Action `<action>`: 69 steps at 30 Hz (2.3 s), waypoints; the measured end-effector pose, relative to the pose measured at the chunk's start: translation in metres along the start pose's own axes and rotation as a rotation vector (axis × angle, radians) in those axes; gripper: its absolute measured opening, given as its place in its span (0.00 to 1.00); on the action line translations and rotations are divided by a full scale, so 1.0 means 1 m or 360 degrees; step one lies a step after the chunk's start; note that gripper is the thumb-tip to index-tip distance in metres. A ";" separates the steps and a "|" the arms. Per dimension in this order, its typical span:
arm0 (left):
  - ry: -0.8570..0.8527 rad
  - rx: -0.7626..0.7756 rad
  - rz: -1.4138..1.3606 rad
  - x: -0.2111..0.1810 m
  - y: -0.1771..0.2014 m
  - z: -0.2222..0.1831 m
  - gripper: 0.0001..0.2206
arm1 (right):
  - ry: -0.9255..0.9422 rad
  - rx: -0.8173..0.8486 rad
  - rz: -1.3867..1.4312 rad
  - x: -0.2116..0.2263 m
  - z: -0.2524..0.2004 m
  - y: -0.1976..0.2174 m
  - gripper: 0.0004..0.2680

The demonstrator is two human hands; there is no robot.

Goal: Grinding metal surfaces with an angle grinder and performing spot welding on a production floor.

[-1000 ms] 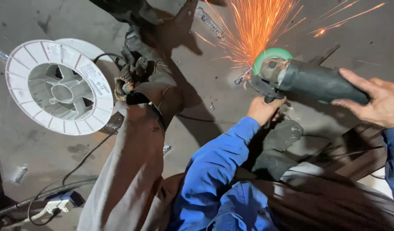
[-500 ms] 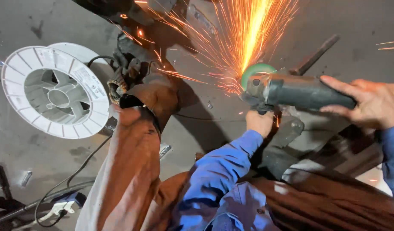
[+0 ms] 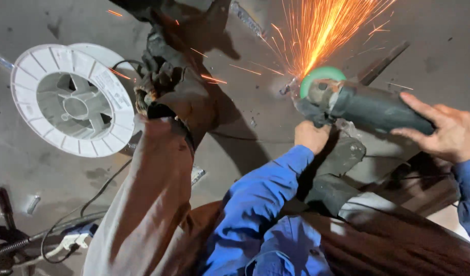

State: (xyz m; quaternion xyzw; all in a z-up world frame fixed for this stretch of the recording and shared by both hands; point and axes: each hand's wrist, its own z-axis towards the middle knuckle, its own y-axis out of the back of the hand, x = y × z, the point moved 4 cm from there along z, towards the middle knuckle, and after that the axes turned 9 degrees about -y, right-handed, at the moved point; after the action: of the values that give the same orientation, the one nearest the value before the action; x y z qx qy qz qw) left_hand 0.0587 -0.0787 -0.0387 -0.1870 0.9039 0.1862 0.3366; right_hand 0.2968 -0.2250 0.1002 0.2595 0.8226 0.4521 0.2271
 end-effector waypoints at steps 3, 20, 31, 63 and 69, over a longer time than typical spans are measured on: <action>-0.0033 -0.0071 0.0025 0.000 0.013 0.004 0.19 | -0.0103 0.0104 -0.0419 0.019 0.005 0.014 0.35; -0.0230 0.0341 0.0575 0.007 0.041 0.024 0.21 | -0.0573 0.0572 0.0703 0.064 -0.049 0.003 0.33; -0.0359 0.0300 0.0331 -0.026 0.076 0.003 0.32 | -0.0723 0.0728 0.1130 0.073 -0.052 -0.007 0.33; -0.0263 0.0244 0.0806 -0.069 0.077 0.025 0.31 | -0.0785 0.0705 0.1427 0.065 -0.032 -0.013 0.32; -0.0458 0.0100 0.0765 -0.074 0.078 0.042 0.31 | -0.0628 0.0557 0.1425 0.053 -0.009 -0.019 0.33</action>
State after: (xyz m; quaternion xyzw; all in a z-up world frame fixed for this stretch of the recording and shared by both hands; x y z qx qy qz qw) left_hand 0.0974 0.0236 -0.0020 0.0716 0.8705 0.2571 0.4135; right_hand 0.2472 -0.2056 0.0809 0.7004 0.6358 0.3030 0.1154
